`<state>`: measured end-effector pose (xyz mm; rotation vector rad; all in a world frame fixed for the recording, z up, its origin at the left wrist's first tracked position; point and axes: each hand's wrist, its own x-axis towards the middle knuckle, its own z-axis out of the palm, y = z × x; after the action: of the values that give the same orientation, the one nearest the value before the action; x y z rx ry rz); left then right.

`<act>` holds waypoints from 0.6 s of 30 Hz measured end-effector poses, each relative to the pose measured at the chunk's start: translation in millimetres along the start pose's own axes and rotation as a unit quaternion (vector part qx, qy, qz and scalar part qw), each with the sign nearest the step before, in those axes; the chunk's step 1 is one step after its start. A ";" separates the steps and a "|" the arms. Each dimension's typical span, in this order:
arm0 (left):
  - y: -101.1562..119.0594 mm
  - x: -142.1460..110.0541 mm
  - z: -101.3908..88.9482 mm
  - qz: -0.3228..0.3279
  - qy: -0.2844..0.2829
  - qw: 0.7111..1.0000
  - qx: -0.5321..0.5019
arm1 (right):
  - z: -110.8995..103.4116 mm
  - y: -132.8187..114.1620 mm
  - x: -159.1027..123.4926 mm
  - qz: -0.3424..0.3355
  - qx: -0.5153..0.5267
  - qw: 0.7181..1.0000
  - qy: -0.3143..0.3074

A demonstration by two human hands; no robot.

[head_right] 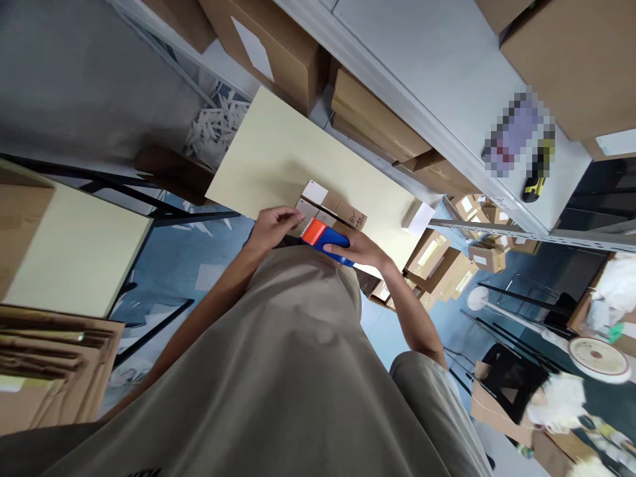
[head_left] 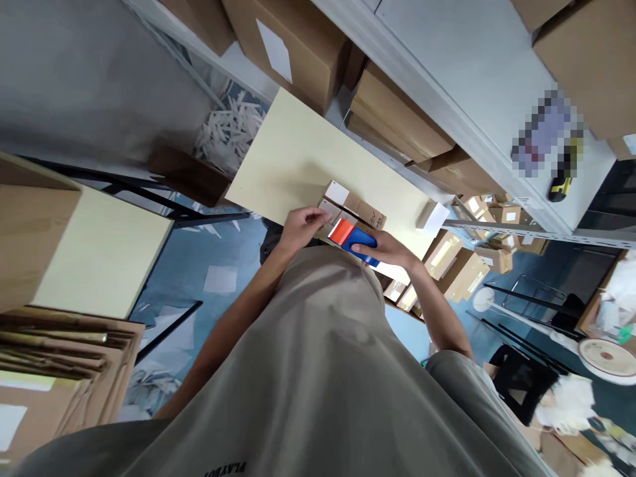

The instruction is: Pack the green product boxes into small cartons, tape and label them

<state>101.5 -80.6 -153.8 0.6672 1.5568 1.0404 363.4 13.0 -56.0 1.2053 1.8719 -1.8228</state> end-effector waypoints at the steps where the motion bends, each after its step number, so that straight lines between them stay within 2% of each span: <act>1: -0.7 4.1 -4.1 0.000 0.014 1.000 -0.008 | -7.6 -3.2 -5.3 0.024 0.001 1.000 -0.009; 4: -0.4 25.6 -17.7 0.006 0.024 0.999 -0.020 | -27.3 -13.2 -13.4 0.079 -0.012 0.997 -0.001; 7: -1.1 54.0 -24.1 0.014 0.018 0.999 -0.028 | -38.3 -19.8 -4.6 0.097 -0.008 0.995 0.010; 12: -14.0 88.0 -20.3 0.005 0.033 0.998 -0.045 | -44.4 -17.2 28.4 0.125 -0.017 0.992 0.010; 18: -47.1 101.6 -11.8 -0.035 0.035 0.996 -0.071 | -45.2 -11.2 53.0 0.150 -0.047 0.988 -0.002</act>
<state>70.2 -19.1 -242.8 0.4802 1.5389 1.1208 338.6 75.6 -76.8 1.3623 1.6495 -1.5585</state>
